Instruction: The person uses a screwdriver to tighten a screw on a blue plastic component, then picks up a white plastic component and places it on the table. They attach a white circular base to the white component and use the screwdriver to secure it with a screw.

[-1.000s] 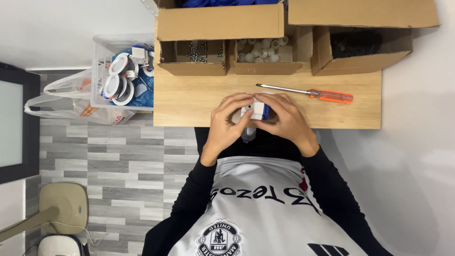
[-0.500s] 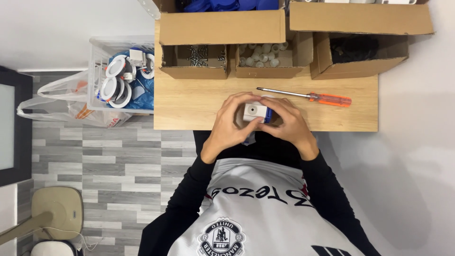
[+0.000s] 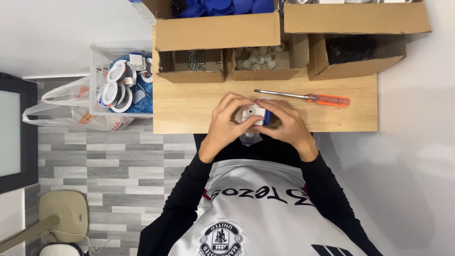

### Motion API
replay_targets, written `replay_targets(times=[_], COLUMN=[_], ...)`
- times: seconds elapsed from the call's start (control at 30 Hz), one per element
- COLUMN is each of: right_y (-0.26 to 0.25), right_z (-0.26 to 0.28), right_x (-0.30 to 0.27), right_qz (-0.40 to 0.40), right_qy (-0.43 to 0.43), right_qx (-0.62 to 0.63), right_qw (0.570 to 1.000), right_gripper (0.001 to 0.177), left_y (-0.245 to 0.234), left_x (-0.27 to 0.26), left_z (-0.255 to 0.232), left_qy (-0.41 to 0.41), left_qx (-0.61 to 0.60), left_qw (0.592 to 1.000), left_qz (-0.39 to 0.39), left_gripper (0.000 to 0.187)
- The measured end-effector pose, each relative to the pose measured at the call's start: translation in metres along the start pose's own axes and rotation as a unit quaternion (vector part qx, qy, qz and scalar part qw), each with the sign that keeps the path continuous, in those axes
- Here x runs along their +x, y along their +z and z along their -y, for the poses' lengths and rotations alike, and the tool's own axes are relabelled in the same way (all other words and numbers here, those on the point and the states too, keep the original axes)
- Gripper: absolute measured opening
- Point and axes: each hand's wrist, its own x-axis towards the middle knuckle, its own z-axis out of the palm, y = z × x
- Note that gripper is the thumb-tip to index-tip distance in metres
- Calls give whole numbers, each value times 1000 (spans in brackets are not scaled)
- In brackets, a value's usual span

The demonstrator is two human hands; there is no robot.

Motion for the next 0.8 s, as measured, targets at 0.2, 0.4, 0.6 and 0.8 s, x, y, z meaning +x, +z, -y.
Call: replay_targets(times=[0.2,0.4,0.6,0.8], right_y=[-1,-3,-3,-2], right_z=[1,9,9,1], right_x=[-1,1,-1,-8], right_qz=[-8,-9,-13,-12], right_qy=[-9,-10,-13,-13], right_qx=[-6,-21,-18,-11], right_qw=[1000,1000,1000,1000], right_gripper=[61,64,62,63], left_y=[-17,-20,-21,-21], left_x=[12,2,14,17], left_z=[-23,4,-8,-18], left_qy=[63,66,81,99], left_qx=[19,27,72,74], left_qw=[994,988,988,982], left_qz=[92,137,110,140], left_gripper=[37,34,31,43])
